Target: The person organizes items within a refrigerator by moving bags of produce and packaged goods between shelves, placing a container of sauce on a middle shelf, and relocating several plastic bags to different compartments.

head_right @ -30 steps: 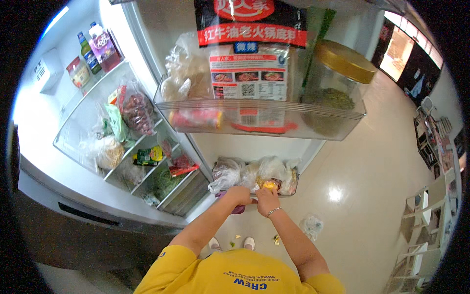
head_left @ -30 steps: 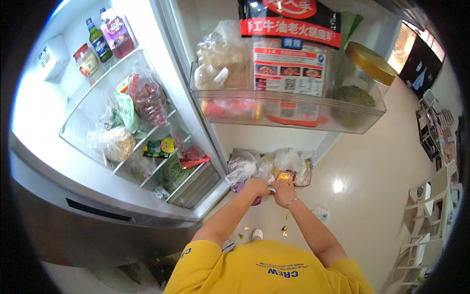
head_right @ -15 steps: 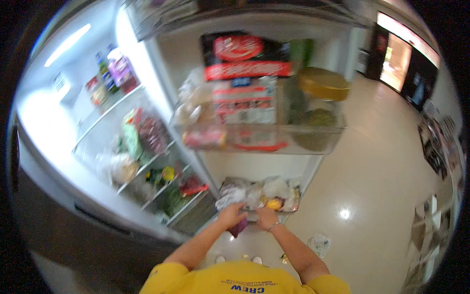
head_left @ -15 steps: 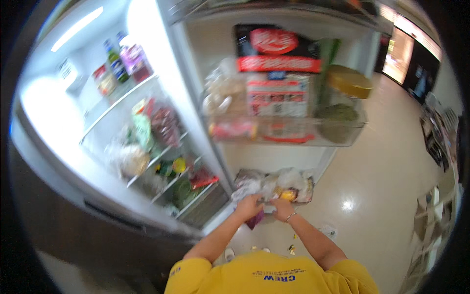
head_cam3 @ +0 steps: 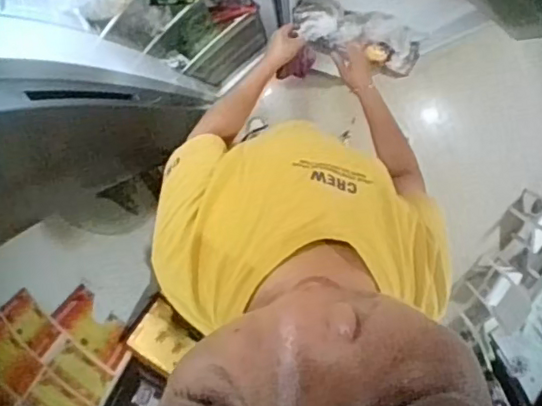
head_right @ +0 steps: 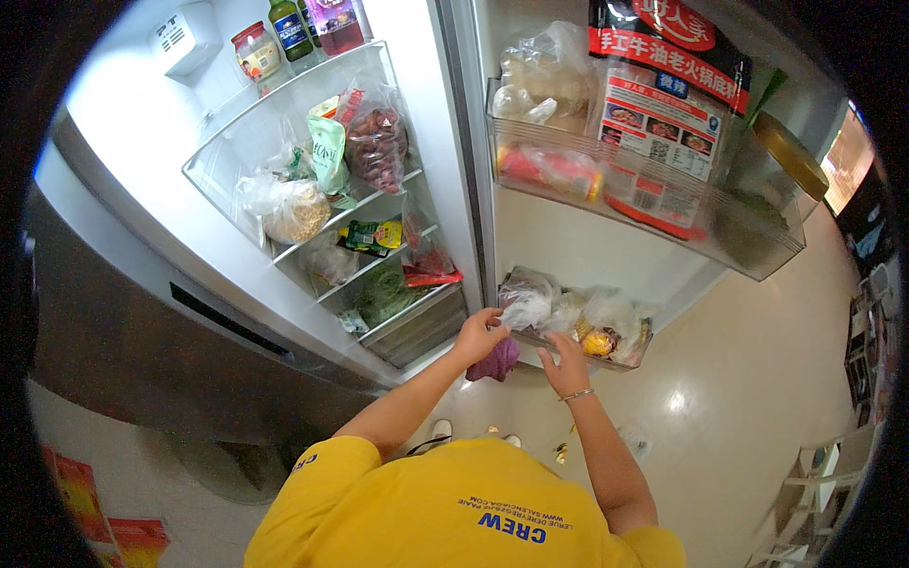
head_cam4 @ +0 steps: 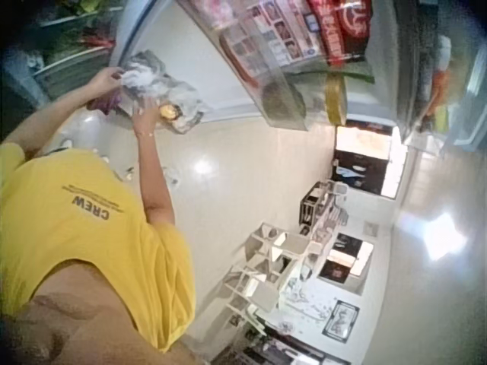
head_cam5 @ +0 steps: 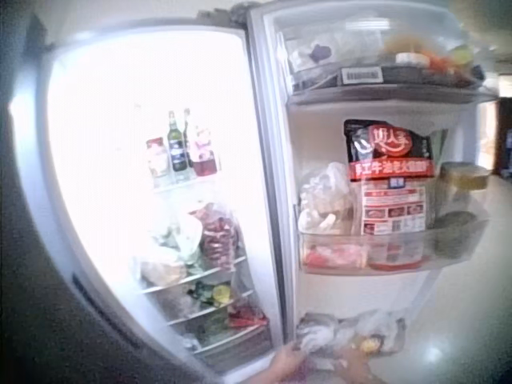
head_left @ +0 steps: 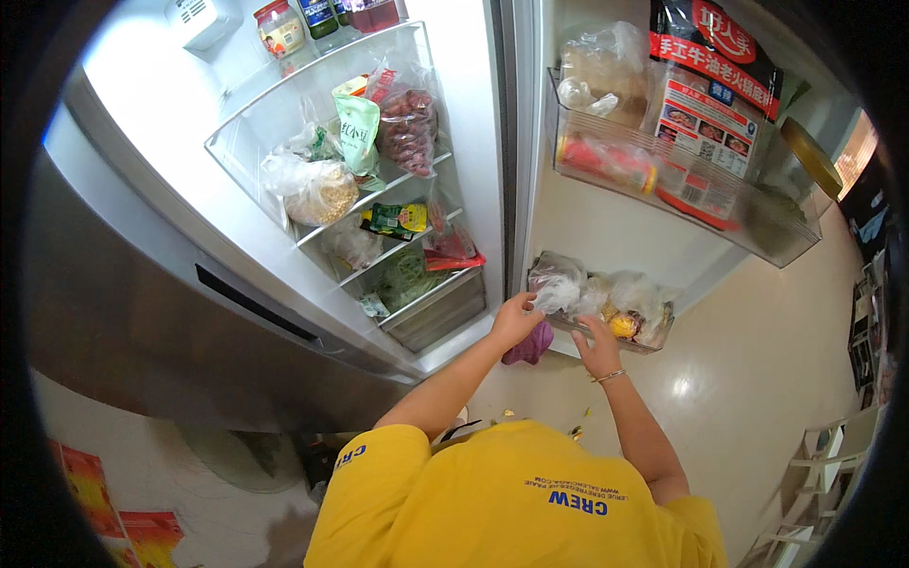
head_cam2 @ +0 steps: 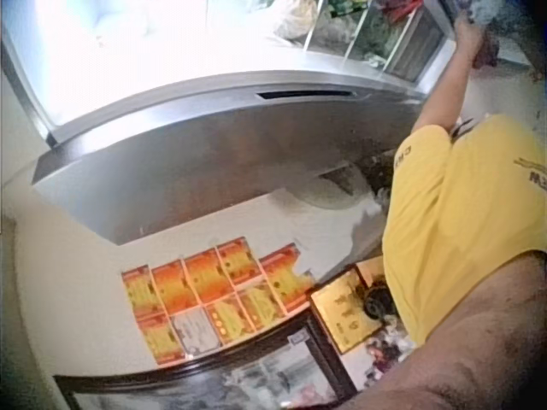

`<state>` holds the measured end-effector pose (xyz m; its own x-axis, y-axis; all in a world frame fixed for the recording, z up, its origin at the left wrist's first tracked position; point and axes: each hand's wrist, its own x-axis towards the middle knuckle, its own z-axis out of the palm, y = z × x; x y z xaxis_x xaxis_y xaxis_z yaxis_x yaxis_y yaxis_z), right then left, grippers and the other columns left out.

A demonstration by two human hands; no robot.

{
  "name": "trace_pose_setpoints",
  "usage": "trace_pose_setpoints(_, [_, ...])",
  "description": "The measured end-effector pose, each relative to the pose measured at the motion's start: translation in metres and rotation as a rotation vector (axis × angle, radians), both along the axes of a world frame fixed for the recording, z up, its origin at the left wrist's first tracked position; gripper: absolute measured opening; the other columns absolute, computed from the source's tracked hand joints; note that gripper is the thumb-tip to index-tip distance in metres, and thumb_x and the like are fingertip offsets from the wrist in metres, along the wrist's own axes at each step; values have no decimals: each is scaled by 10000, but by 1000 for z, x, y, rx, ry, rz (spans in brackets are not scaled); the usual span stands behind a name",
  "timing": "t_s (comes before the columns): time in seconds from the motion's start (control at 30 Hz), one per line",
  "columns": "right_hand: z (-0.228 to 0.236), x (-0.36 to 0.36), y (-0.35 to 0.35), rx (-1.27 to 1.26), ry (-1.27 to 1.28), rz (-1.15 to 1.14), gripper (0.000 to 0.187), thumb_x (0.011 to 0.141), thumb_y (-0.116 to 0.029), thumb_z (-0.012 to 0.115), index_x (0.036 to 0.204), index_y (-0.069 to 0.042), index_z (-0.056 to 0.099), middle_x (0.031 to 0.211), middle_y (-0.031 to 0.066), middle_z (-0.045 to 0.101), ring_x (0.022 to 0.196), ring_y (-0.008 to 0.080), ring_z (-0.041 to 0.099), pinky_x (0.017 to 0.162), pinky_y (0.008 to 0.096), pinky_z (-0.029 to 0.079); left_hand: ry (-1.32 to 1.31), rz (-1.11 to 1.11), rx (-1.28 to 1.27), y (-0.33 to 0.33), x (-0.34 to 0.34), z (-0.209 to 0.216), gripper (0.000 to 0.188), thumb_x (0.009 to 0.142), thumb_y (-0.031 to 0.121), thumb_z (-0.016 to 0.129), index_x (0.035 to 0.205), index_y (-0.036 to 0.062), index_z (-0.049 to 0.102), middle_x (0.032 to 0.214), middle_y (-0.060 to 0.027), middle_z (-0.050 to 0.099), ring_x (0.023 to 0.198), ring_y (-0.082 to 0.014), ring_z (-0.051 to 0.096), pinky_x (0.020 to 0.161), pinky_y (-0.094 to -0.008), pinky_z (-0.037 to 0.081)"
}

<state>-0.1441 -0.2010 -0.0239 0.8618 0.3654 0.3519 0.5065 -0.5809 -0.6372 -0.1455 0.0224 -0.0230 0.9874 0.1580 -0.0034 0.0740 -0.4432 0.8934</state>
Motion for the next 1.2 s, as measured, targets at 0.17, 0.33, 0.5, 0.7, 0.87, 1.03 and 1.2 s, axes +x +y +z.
trace_pose_setpoints(0.17, [13, -13, 45, 219, 360, 51, 330, 801, -184, 635, 1077, -16, 564, 1072, 134, 582, 956, 233, 572, 814, 319, 457, -15, 82, -192, 33, 4, -11, 363, 780, 162, 663, 1089, -8, 577, 879, -99, 634, 780, -131, 579, 705, -271, 474])
trace_pose_setpoints(0.33, [-14, -20, 77, 388, 548, 41, 319, 825, -182, 616, 1099, -25, 567, 1033, 104, 593, 802, 157, 582, 718, 274, 482, -52, 212, -231, 107, 10, -45, 391, 808, 141, 648, 1153, -6, 536, 882, -72, 618, 776, -128, 568, 697, -273, 470])
trace_pose_setpoints(0.5, [-36, -29, 74, 406, 663, -63, 308, 833, -166, 599, 1110, -35, 571, 902, 86, 622, 743, 148, 592, 687, 267, 490, -179, 392, 17, 171, 80, -21, 528, 794, 242, 658, 1209, -33, 484, 1008, -175, 618, 893, -260, 591, 789, -340, 464])
trace_pose_setpoints(0.7, [-31, -70, 64, 315, 719, -178, 259, 842, -148, 597, 1075, -35, 587, 849, 71, 629, 730, 112, 583, 678, 249, 484, 31, 523, 432, 220, 177, 1, 655, 747, 488, 620, 1154, -18, 537, 1128, -249, 563, 1058, -396, 527, 915, -454, 393])
trace_pose_setpoints(0.87, [-32, -96, 42, 324, 721, -252, 287, 834, -189, 587, 1065, -20, 583, 856, 123, 643, 730, 194, 607, 681, 295, 492, -284, 442, 277, 227, 169, -51, 331, 891, 236, 460, 967, -42, 622, 907, -235, 628, 823, -381, 589, 765, -405, 445])
trace_pose_setpoints(1.03, [5, -73, 59, 440, 515, -255, 381, 813, -209, 622, 1143, -36, 544, 923, 137, 635, 719, 207, 599, 689, 306, 492, -177, -63, 24, 170, 68, 29, 260, 938, 150, 425, 948, -37, 606, 889, -100, 632, 833, -180, 566, 767, -290, 436])
trace_pose_setpoints(1.2, [57, -36, 72, 527, 476, -186, 536, 776, -270, 668, 1236, -65, 483, 1032, 161, 615, 769, 241, 611, 728, 326, 489, 169, -661, -87, 94, 21, 108, 221, 922, 117, 470, 944, -38, 626, 927, -98, 643, 904, -155, 568, 832, -273, 424])
